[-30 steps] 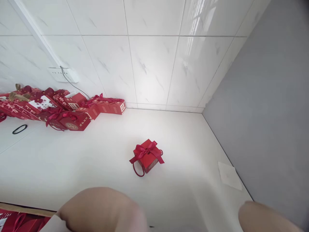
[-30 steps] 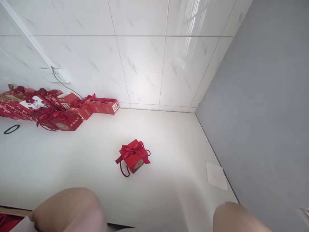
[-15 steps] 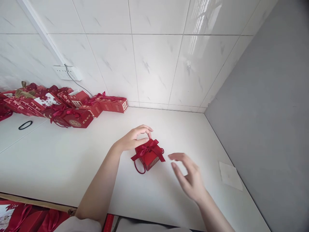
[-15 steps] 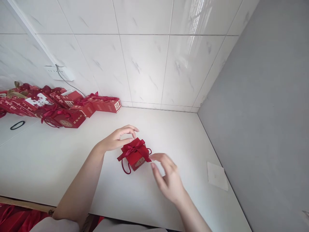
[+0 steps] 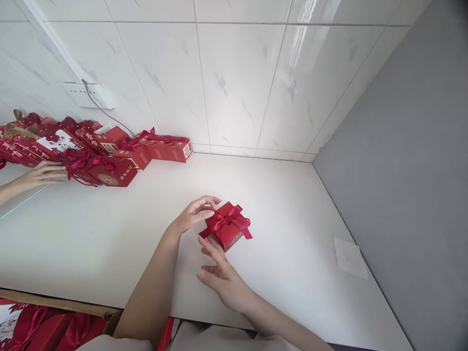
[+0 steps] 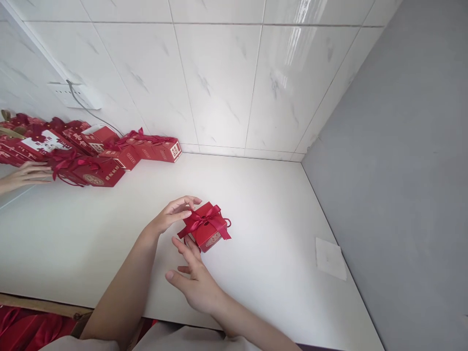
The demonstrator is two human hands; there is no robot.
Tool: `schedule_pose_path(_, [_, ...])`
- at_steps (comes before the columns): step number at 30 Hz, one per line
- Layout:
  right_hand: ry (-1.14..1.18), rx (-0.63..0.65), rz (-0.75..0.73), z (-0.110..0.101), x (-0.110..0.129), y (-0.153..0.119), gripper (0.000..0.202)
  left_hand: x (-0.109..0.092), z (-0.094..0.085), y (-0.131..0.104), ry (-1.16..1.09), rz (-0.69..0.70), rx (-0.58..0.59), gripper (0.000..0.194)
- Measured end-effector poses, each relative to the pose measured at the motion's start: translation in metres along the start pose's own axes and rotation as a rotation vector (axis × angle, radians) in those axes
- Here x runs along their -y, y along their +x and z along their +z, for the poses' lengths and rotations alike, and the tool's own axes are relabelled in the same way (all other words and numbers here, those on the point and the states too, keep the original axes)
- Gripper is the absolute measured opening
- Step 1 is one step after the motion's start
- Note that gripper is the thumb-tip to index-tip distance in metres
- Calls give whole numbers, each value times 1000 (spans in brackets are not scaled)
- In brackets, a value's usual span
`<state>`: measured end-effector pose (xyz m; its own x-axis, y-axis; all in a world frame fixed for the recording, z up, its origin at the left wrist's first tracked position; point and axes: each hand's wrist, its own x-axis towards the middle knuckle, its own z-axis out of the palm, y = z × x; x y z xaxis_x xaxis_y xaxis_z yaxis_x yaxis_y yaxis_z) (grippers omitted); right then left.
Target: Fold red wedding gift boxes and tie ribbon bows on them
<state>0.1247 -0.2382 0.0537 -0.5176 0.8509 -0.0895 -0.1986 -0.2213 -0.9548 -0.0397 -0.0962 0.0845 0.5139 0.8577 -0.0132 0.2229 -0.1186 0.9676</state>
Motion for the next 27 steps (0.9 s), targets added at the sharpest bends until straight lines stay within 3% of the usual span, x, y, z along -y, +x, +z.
schedule_pose_path(7, [49, 1, -53, -7, -4, -2, 78, 7, 12, 7, -42, -28, -33, 26])
schedule_pose_path(18, [128, -32, -122, -28, 15, -20, 35, 12, 26, 15, -108, -21, -187, 27])
schedule_pose_path(22, [31, -156, -140, -42, 26, -22, 22, 14, 28, 15, -117, 1, -198, 27])
schedule_pose_path(27, [-297, -211, -44, -65, 37, -24, 26, 15, 29, 16, -114, -4, -200, 28])
